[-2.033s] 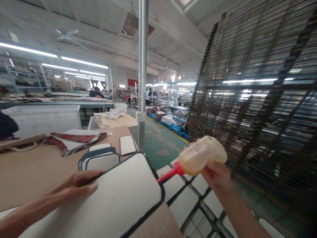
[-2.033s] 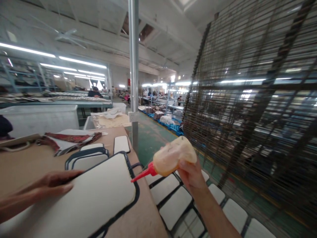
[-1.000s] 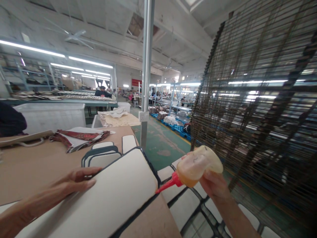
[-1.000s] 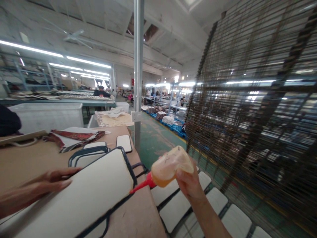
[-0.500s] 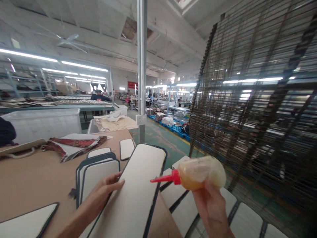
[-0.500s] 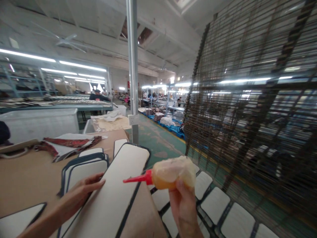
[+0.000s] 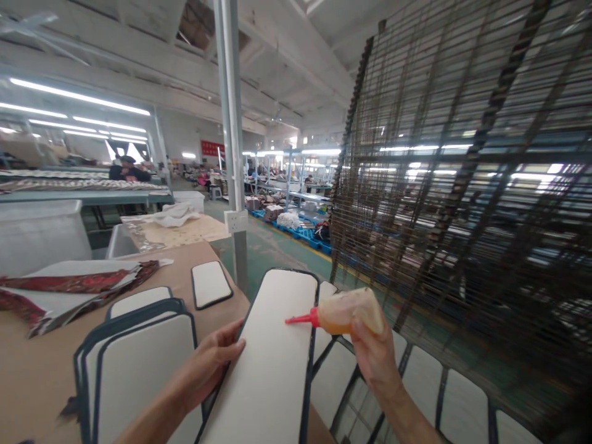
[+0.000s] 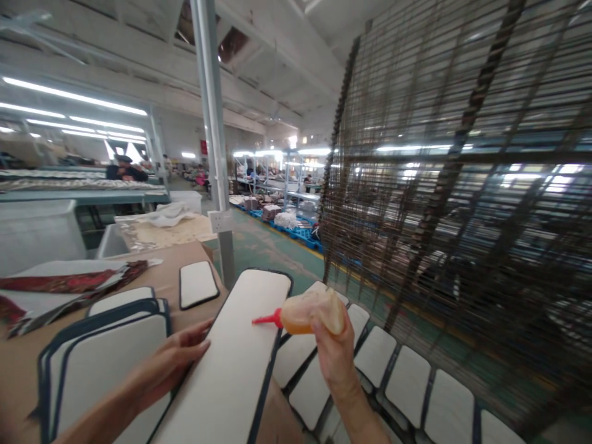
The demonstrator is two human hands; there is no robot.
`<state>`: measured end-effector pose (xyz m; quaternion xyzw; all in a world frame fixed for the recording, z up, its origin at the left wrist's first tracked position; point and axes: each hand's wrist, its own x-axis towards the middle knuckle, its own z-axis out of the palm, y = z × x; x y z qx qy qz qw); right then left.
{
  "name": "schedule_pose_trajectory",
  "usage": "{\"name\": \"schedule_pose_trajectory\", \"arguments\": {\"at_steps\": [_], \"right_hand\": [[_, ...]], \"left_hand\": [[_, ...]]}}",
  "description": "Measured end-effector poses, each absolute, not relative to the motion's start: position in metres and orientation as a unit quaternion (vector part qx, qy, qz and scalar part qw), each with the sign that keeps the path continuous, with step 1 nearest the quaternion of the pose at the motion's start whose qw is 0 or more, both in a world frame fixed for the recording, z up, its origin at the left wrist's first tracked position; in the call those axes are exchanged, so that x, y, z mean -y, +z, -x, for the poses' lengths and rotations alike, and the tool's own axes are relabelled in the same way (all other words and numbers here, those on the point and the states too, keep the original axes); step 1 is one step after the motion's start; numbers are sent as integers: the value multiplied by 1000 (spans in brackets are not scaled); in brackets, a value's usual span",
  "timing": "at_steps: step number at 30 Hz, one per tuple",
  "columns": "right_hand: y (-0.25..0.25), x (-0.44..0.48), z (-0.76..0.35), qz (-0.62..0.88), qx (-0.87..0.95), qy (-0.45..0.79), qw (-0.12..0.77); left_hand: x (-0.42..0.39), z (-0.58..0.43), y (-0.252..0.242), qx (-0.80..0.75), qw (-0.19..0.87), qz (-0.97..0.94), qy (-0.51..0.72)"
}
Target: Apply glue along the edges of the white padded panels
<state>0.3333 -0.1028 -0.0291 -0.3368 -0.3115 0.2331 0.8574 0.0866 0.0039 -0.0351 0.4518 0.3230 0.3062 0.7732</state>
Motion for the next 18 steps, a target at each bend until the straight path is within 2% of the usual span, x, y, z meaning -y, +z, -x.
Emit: {"name": "schedule_pose_trajectory", "arguments": {"at_steps": [9, 14, 18], "right_hand": [[-81, 141, -276, 352, 323, 354, 804], [-41, 97, -309, 358, 292, 227, 857], [-27, 72, -326, 352, 302, 187, 866]], "left_hand": [[-35, -83, -41, -390, 744, -439, 319], [-35, -86, -40, -366, 751, -467, 290], [-33, -94, -42, -331, 761, -482, 282]]}}
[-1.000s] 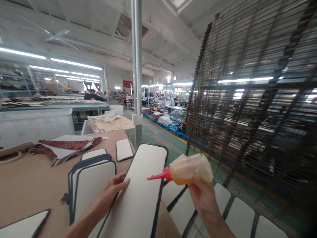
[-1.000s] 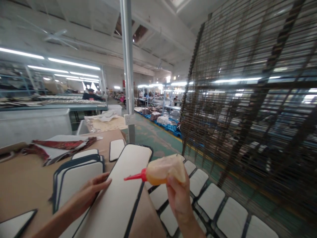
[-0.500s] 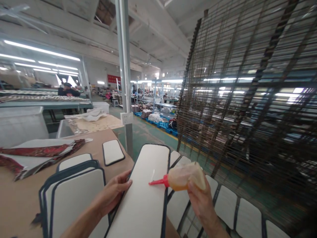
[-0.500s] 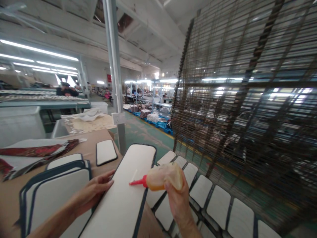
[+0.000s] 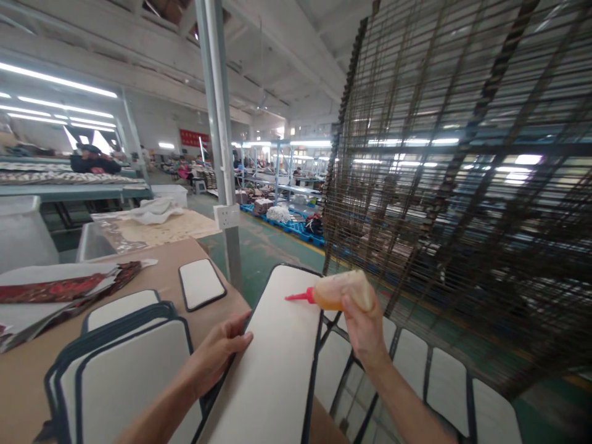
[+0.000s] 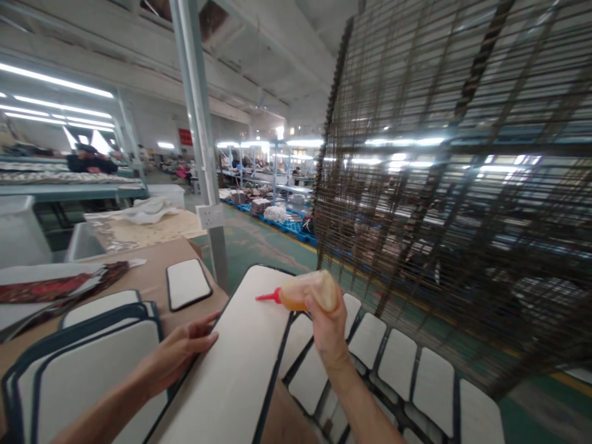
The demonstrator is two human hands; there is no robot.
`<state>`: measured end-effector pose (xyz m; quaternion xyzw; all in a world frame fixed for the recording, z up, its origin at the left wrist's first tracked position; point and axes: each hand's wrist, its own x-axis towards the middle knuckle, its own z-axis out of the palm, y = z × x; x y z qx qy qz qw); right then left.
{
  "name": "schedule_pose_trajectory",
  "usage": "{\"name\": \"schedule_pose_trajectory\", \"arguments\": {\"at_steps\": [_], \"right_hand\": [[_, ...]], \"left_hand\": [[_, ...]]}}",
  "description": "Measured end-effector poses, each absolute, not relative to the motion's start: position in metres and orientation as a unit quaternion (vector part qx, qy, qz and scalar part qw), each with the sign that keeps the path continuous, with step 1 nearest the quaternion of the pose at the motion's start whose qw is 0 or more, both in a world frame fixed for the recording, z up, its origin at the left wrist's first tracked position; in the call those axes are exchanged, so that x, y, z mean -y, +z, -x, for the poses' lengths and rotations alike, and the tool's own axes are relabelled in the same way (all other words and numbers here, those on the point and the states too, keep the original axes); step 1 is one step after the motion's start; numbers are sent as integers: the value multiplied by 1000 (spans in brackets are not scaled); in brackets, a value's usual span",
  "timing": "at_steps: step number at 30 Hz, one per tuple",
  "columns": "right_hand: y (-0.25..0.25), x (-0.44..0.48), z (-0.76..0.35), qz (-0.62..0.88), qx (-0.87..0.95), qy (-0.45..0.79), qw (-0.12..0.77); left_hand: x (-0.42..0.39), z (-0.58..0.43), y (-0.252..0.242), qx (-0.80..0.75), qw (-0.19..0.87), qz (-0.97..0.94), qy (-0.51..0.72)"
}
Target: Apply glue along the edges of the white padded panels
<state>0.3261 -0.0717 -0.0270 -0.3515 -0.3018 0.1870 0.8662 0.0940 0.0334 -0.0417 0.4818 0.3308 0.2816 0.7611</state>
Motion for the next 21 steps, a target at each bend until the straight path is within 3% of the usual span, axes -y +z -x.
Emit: {"name": "schedule_pose_trajectory", "arguments": {"at_steps": [7, 14, 21], "right_hand": [[-91, 123, -284, 384, 353, 323, 790], [-41, 96, -328, 349, 278, 183, 876], [-75, 142, -316, 374, 323, 313, 811]], "left_hand": [[-48, -92, -52, -344, 758, -472, 291], [-37, -98, -47, -308, 776, -488, 256], [-36, -110, -47, -324, 775, -475, 262]]}}
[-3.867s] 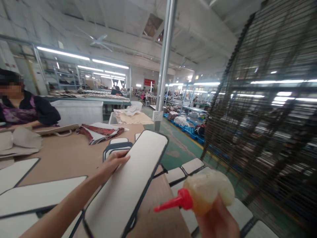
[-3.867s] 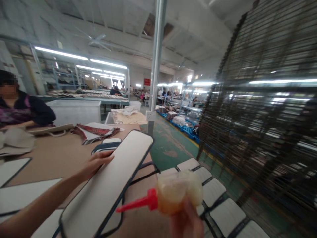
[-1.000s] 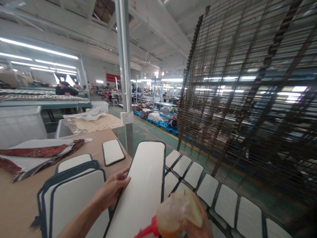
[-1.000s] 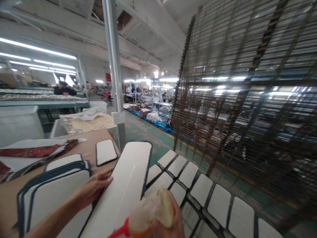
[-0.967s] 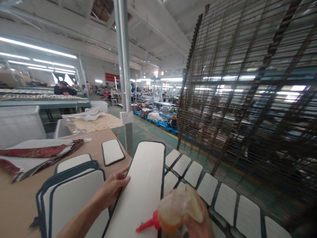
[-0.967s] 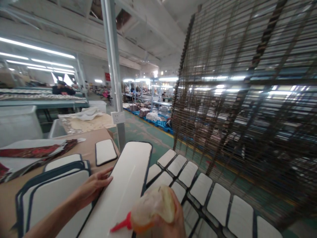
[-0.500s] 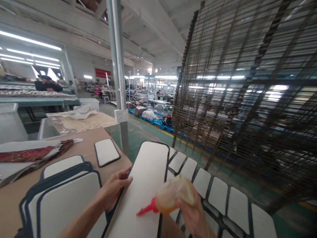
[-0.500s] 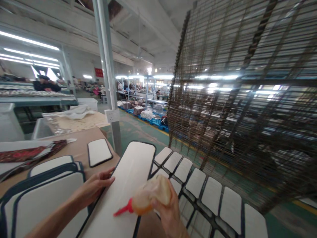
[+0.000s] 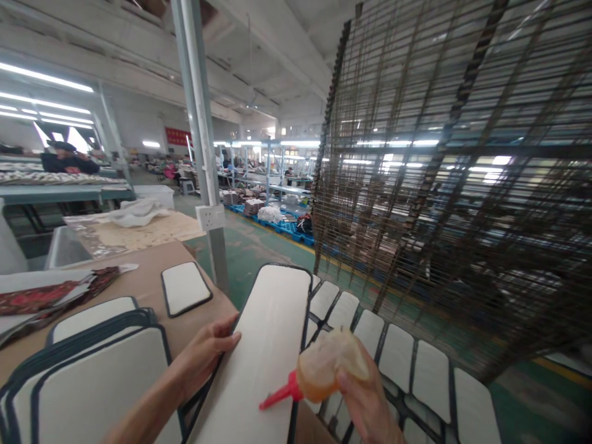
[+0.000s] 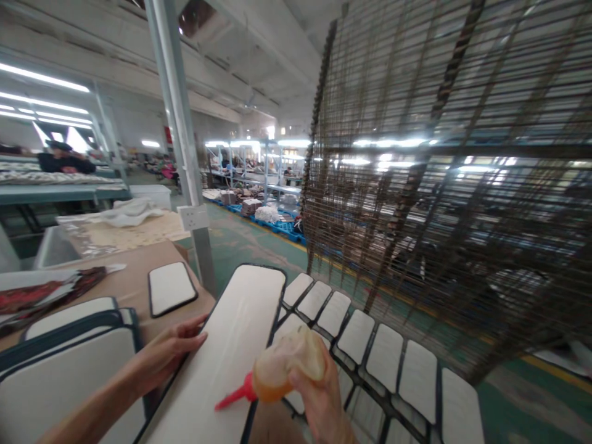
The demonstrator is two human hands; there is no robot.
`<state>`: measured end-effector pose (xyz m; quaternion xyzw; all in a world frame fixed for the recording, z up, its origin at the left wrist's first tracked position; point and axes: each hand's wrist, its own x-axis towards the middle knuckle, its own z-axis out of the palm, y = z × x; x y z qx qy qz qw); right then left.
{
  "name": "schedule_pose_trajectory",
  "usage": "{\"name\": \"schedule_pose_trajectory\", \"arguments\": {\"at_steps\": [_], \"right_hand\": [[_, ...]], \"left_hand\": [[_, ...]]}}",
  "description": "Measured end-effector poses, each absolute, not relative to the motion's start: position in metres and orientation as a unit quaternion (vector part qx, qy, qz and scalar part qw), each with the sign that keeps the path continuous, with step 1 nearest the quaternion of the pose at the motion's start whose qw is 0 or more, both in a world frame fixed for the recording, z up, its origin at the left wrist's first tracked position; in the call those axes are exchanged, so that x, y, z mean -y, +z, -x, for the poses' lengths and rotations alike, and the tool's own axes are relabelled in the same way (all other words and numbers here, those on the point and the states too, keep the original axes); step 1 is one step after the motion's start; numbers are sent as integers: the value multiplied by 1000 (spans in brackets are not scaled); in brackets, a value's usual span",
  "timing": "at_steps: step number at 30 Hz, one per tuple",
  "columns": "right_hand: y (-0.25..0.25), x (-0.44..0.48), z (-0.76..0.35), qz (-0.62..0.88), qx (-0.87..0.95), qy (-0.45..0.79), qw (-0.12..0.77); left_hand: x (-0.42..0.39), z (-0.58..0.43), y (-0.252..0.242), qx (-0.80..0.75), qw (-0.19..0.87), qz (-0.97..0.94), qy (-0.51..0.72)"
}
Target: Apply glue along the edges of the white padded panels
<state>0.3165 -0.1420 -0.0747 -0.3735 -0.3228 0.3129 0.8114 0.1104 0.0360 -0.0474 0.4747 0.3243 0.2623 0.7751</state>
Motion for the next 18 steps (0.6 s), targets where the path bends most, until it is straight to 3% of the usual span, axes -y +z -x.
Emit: {"name": "schedule_pose_trajectory", "arguments": {"at_steps": [6, 14, 18], "right_hand": [[-45, 138, -371, 352, 259, 190, 879], [-99, 194, -363, 366, 286, 312, 829], [-79, 192, -392, 364, 261, 231, 864]], "left_hand": [[-18, -136, -41, -333, 779, -469, 249], [-8, -164, -58, -385, 769, -443, 251], [6, -187, -57, -391, 771, -446, 233]]}}
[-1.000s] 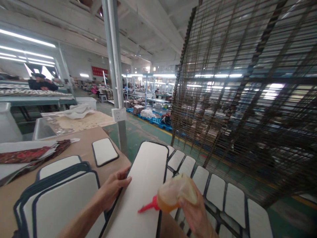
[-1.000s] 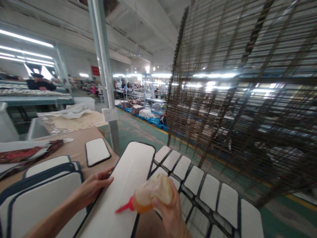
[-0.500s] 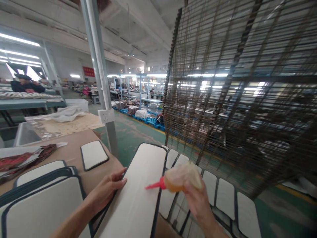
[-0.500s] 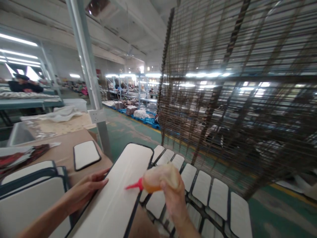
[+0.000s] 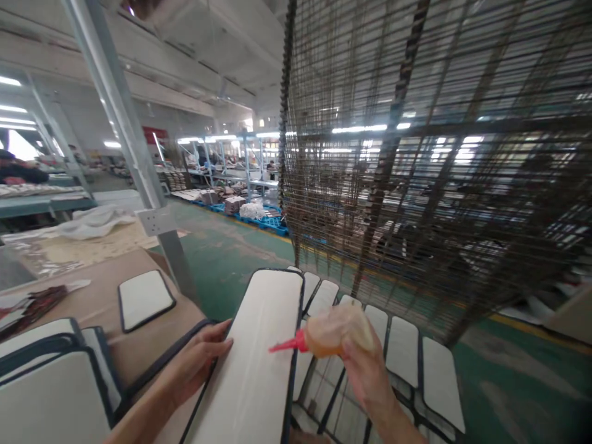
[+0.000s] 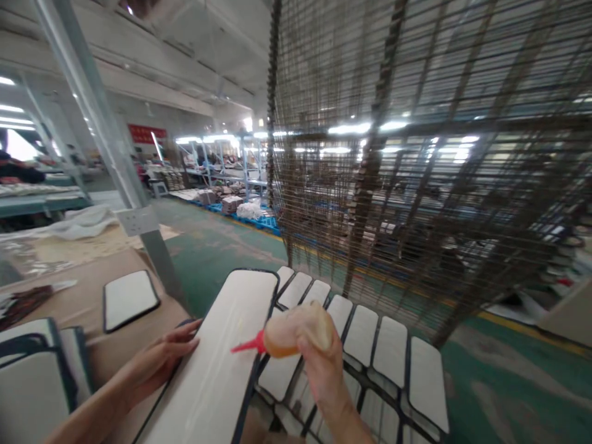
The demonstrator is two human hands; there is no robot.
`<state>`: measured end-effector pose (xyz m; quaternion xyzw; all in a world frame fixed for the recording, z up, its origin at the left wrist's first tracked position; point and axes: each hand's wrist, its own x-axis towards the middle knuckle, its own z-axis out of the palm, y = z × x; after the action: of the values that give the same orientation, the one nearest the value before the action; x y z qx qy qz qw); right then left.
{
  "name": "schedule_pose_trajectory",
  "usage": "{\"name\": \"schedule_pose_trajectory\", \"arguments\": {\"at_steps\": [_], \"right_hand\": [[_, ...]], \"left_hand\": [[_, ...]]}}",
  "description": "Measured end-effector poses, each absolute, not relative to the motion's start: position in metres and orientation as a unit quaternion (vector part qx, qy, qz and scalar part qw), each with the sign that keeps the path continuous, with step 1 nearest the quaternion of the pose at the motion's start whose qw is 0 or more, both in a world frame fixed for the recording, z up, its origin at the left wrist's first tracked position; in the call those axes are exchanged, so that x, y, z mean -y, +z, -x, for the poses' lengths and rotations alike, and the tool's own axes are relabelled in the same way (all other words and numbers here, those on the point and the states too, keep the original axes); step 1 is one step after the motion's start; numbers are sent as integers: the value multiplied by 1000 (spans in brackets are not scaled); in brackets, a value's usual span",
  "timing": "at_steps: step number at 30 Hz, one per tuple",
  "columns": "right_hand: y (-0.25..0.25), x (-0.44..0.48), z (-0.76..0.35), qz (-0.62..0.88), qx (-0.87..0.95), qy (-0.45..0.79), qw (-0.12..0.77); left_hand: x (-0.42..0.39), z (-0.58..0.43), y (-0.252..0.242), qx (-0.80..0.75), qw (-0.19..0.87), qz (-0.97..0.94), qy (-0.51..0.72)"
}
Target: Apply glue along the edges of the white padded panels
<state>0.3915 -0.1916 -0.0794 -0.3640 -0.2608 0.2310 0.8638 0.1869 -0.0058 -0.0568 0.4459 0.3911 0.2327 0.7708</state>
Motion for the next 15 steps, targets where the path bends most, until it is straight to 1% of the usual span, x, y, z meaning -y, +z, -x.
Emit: {"name": "schedule_pose_trajectory", "arguments": {"at_steps": [2, 4, 6, 8, 9, 10, 14, 15], "right_hand": [[-74, 191, -407, 374, 245, 186, 875], [-83, 197, -411, 388, 241, 184, 870], [-103, 210, -402, 391, 256, 243, 850], [-119, 220, -390, 378, 289, 335, 813], [-123, 223, -387, 381, 295, 348, 804], [-123, 223, -387, 387, 293, 337, 807], [-111, 218, -409, 417, 245, 207, 851], [-112, 219, -415, 419, 243, 206, 850]], "left_hand": [[14, -200, -54, -409, 770, -436, 225], [19, -211, -57, -430, 765, -428, 217], [20, -219, -66, -445, 755, -434, 205], [18, -224, -82, -467, 738, -448, 192], [18, -226, -90, -481, 727, -452, 188], [18, -229, -99, -493, 720, -452, 185], [32, -250, -123, -492, 736, -440, 153], [37, -258, -127, -485, 741, -441, 145]]}}
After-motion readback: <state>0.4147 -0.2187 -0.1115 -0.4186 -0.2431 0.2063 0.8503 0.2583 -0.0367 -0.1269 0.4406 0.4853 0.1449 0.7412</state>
